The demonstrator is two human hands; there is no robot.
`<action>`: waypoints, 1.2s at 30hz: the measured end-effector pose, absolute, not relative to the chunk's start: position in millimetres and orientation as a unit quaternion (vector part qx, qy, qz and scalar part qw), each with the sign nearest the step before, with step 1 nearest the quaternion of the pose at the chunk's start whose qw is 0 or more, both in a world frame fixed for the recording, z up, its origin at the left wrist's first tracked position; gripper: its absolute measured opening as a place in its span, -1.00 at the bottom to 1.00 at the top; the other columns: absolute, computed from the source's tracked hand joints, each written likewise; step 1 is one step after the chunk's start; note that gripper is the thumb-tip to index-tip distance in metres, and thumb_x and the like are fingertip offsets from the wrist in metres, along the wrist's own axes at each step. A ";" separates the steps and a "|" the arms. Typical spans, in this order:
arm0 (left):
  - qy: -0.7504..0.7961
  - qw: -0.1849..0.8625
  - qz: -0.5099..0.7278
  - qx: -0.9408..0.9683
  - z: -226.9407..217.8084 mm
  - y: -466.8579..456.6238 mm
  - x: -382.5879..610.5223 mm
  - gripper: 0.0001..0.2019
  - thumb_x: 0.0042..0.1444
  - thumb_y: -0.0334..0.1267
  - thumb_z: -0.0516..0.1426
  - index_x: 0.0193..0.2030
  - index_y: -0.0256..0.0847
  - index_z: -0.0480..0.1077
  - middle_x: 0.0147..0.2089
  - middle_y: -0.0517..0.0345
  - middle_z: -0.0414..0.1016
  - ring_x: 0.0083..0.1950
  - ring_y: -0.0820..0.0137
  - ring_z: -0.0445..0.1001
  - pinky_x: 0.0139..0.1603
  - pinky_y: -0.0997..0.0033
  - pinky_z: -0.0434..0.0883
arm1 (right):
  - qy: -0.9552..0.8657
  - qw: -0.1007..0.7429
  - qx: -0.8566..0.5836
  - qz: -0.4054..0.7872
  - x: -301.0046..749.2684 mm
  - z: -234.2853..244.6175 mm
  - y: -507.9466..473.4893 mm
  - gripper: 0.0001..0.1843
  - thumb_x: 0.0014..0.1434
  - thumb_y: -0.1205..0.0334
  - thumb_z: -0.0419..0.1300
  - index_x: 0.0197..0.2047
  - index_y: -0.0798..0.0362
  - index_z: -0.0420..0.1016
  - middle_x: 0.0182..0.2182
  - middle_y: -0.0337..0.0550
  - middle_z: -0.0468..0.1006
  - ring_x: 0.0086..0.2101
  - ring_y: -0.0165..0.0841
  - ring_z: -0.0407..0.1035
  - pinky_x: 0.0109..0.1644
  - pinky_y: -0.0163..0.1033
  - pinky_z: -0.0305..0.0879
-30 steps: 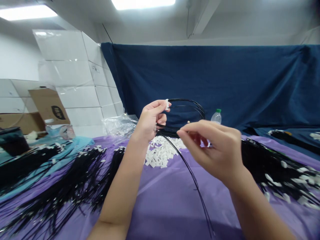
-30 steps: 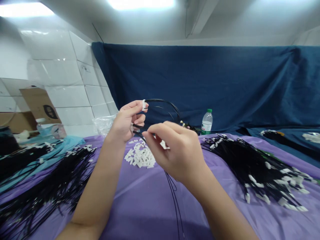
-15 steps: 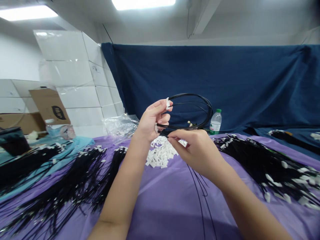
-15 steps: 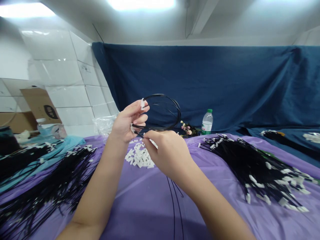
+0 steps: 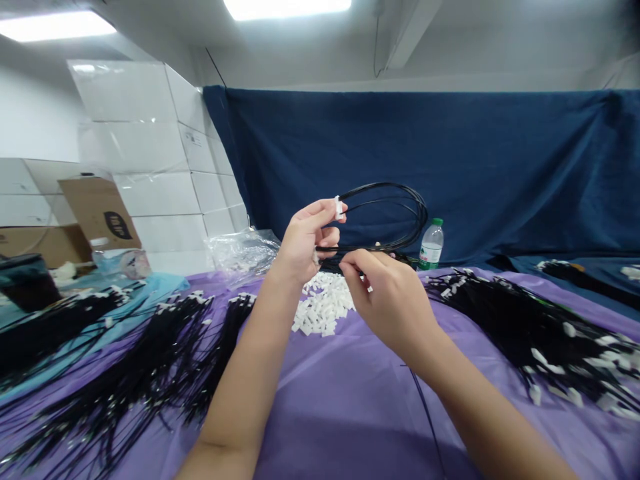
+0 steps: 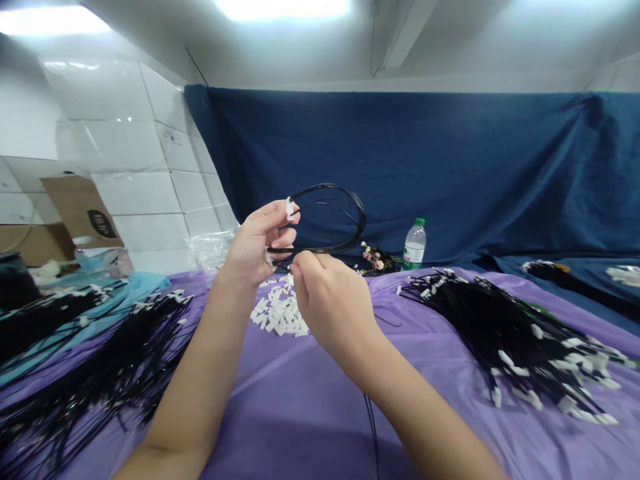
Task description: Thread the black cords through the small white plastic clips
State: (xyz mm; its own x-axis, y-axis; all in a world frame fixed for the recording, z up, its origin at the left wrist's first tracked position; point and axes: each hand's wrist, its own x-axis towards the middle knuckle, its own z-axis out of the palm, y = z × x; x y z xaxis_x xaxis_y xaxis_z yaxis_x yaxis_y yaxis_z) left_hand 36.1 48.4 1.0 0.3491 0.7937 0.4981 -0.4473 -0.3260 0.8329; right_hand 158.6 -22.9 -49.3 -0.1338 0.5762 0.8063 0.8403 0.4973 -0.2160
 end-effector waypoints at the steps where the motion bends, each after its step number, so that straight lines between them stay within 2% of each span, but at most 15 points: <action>1: 0.153 0.548 0.561 0.601 0.7 48.8 36.8 -0.86 0.03 -0.24 0.22 -0.32 -0.26 0.40 -0.37 0.25 0.29 -0.67 0.75 0.05 -0.76 0.64 -0.14 | -0.741 0.459 -0.474 -0.126 159.1 -48.8 -22.7 -0.81 0.24 0.32 0.04 -0.33 0.10 0.45 -0.51 -0.23 0.42 -0.48 -0.45 0.21 -0.38 -0.30 0.03; 3: 0.167 0.519 0.578 0.608 -0.1 50.0 37.7 -0.86 0.04 -0.23 0.21 -0.33 -0.27 0.41 -0.38 0.24 0.31 -0.67 0.75 0.06 -0.75 0.64 -0.13 | -0.751 0.488 -0.443 -0.032 162.2 -46.9 -21.7 -0.86 0.23 0.31 0.07 -0.33 0.09 0.43 -0.56 -0.30 0.35 -0.53 -0.50 0.16 -0.41 -0.33 0.03; 7: 0.185 0.475 0.598 0.618 -1.7 53.5 37.6 -0.86 0.05 -0.23 0.20 -0.34 -0.28 0.41 -0.39 0.24 0.31 -0.67 0.73 0.09 -0.74 0.62 -0.12 | -0.716 0.513 -0.337 0.331 176.8 -38.7 -16.8 -0.88 0.22 0.20 0.12 -0.21 0.04 0.40 -0.60 -0.40 0.21 -0.64 -0.58 0.04 -0.59 -0.43 -0.03; 10: 0.189 0.450 0.605 0.629 -3.4 56.6 37.5 -0.87 0.06 -0.25 0.19 -0.36 -0.28 0.40 -0.39 0.23 0.31 -0.67 0.72 0.10 -0.73 0.61 -0.10 | -0.640 0.499 -0.271 0.517 190.4 -31.8 -11.0 -0.80 0.21 0.12 0.15 -0.16 0.03 0.44 -0.44 -0.33 0.36 -0.62 -0.59 0.20 -0.64 -0.46 0.05; 13: 0.193 0.420 0.610 0.644 -5.5 59.6 38.8 -0.87 0.07 -0.24 0.19 -0.36 -0.28 0.41 -0.39 0.23 0.32 -0.66 0.72 0.10 -0.71 0.60 -0.05 | -0.589 0.514 -0.240 0.576 198.6 -28.6 -4.3 -0.76 0.11 0.14 0.25 -0.13 0.00 0.46 -0.27 -0.26 0.46 -0.52 -0.51 0.40 -0.62 -0.46 0.18; 16: 0.202 0.404 0.610 0.651 -7.2 61.7 40.5 -0.86 0.08 -0.23 0.19 -0.37 -0.28 0.41 -0.40 0.22 0.32 -0.66 0.72 0.10 -0.71 0.59 -0.04 | -0.531 0.605 -0.240 0.542 198.2 -29.4 3.0 -0.70 0.05 0.06 0.33 -0.18 0.01 0.47 -0.35 -0.31 0.47 -0.59 -0.57 0.36 -0.63 -0.48 0.18; 19: 0.212 0.398 0.607 0.654 -8.3 62.8 41.3 -0.84 0.08 -0.21 0.19 -0.37 -0.28 0.41 -0.40 0.21 0.33 -0.66 0.71 0.10 -0.71 0.59 -0.04 | -0.447 0.759 -0.203 0.427 194.8 -29.7 9.4 -0.69 0.08 -0.04 0.28 -0.26 0.03 0.48 -0.52 -0.40 0.35 -0.66 -0.64 0.22 -0.61 -0.48 0.18; 21: 0.216 0.397 0.606 0.655 -8.6 63.2 41.2 -0.84 0.09 -0.21 0.19 -0.38 -0.27 0.42 -0.40 0.20 0.33 -0.65 0.71 0.10 -0.70 0.59 -0.03 | -0.398 0.839 -0.153 0.339 195.7 -27.4 10.7 -0.69 0.11 -0.06 0.25 -0.29 0.02 0.50 -0.53 -0.39 0.29 -0.62 -0.64 0.23 -0.51 -0.47 0.27; 23: 0.216 0.396 0.605 0.655 -8.6 63.3 41.1 -0.84 0.09 -0.21 0.19 -0.38 -0.27 0.42 -0.39 0.20 0.34 -0.65 0.72 0.10 -0.70 0.58 -0.03 | -0.379 0.871 -0.112 0.291 200.3 -23.1 7.8 -0.69 0.15 -0.08 0.20 -0.29 -0.01 0.50 -0.48 -0.36 0.31 -0.52 -0.61 0.31 -0.36 -0.43 0.36; 25: 0.218 0.401 0.601 0.656 -8.5 63.1 41.1 -0.84 0.09 -0.21 0.19 -0.39 -0.27 0.41 -0.39 0.20 0.34 -0.65 0.71 0.10 -0.70 0.58 -0.03 | -0.399 0.868 -0.096 0.280 207.1 -18.5 1.3 -0.71 0.20 -0.10 0.14 -0.26 -0.07 0.50 -0.46 -0.34 0.32 -0.50 -0.60 0.31 -0.34 -0.43 0.37; 26: 0.219 0.403 0.599 0.656 -8.4 62.9 41.3 -0.84 0.09 -0.21 0.19 -0.39 -0.27 0.41 -0.38 0.19 0.35 -0.65 0.71 0.10 -0.70 0.59 -0.03 | -0.423 0.856 -0.100 0.280 210.2 -16.7 -2.7 -0.71 0.22 -0.10 0.11 -0.24 -0.10 0.50 -0.48 -0.35 0.31 -0.55 -0.61 0.26 -0.43 -0.44 0.33; 28: 0.217 0.405 0.597 0.657 -8.3 62.6 41.8 -0.84 0.09 -0.22 0.19 -0.39 -0.28 0.41 -0.37 0.18 0.37 -0.65 0.72 0.11 -0.70 0.59 0.00 | -0.481 0.823 -0.122 0.277 213.8 -15.3 -10.2 -0.73 0.22 -0.09 0.11 -0.17 -0.16 0.49 -0.57 -0.39 0.24 -0.69 -0.61 0.06 -0.63 -0.43 0.13; 30: 0.212 0.405 0.599 0.658 -8.2 62.5 42.3 -0.85 0.08 -0.23 0.20 -0.39 -0.28 0.42 -0.36 0.18 0.37 -0.65 0.73 0.11 -0.69 0.60 0.04 | -0.528 0.793 -0.143 0.267 212.6 -17.2 -14.9 -0.79 0.19 -0.01 0.18 -0.12 -0.17 0.48 -0.64 -0.43 0.22 -0.75 -0.60 -0.08 -0.72 -0.40 -0.04; 32: 0.207 0.407 0.599 0.658 -8.2 62.4 42.5 -0.84 0.07 -0.23 0.20 -0.39 -0.29 0.42 -0.37 0.18 0.37 -0.66 0.73 0.11 -0.68 0.61 0.04 | -0.560 0.777 -0.169 0.231 207.3 -21.7 -15.7 -0.87 0.14 0.14 0.25 -0.20 -0.11 0.49 -0.66 -0.43 0.28 -0.76 -0.60 -0.05 -0.72 -0.41 -0.12; 36: 0.189 0.429 0.589 0.658 -7.5 60.9 41.8 -0.87 0.07 -0.25 0.20 -0.38 -0.29 0.42 -0.38 0.18 0.35 -0.65 0.72 0.11 -0.69 0.62 0.00 | -0.633 0.727 -0.265 0.025 195.2 -32.2 -10.0 -0.94 0.08 0.31 0.28 -0.42 0.06 0.49 -0.65 -0.34 0.34 -0.66 -0.57 0.11 -0.61 -0.38 0.00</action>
